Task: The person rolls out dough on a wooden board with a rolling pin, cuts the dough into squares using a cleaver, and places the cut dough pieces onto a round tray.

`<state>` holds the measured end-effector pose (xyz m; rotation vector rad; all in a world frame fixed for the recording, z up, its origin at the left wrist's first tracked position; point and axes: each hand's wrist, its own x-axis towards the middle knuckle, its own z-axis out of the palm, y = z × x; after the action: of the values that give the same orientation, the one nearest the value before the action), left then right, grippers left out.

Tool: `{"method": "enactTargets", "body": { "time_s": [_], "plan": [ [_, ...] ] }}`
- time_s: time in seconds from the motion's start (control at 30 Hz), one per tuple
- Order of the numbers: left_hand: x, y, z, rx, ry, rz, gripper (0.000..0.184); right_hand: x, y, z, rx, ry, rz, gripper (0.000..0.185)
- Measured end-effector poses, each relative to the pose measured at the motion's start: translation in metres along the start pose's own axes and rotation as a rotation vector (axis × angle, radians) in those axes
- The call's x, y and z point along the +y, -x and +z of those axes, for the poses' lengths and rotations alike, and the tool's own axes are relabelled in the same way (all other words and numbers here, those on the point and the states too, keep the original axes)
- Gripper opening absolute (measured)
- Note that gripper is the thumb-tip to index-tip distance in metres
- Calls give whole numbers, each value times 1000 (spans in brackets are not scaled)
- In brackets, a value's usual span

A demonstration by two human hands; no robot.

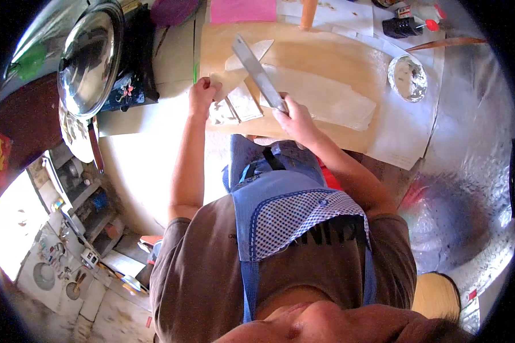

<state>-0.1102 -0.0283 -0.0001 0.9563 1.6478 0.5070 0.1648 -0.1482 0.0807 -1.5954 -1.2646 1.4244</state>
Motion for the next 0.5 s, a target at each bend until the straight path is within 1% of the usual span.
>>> {"method": "enactTargets", "body": {
  "time_s": [0.03, 0.07, 0.13, 0.17, 0.2, 0.23, 0.3, 0.33, 0.43, 0.5],
  "plan": [
    [6, 17, 9, 2, 102, 20, 28, 0, -2, 5, 39, 59, -96, 25],
    [4, 19, 10, 0, 122, 33, 27, 2, -7, 15, 78, 120, -188, 26],
    [6, 19, 13, -5, 157, 46, 27, 9, -21, 29, 63, 201, -185, 28],
    [13, 18, 14, 29, 69, 66, 25, 13, -28, 34, 52, 271, -183, 31],
    [16, 14, 15, 61, -20, 86, 23, 8, -33, 35, 39, 328, -142, 30],
    [14, 8, 14, 53, -7, 82, 23, 3, -39, 36, 39, 342, -135, 30],
    [13, -2, 15, -5, 3, 200, 22, -4, -53, 36, 3, 409, -147, 29],
    [16, -1, 17, -25, 85, 257, 12, -7, -59, 37, 2, 420, -140, 29],
    [10, -7, 13, -32, 67, 243, 12, -6, -76, 42, -12, 505, -171, 29],
    [3, -7, 6, -32, 27, 242, 12, -1, -78, 48, -52, 584, -105, 36]
  ]
}}
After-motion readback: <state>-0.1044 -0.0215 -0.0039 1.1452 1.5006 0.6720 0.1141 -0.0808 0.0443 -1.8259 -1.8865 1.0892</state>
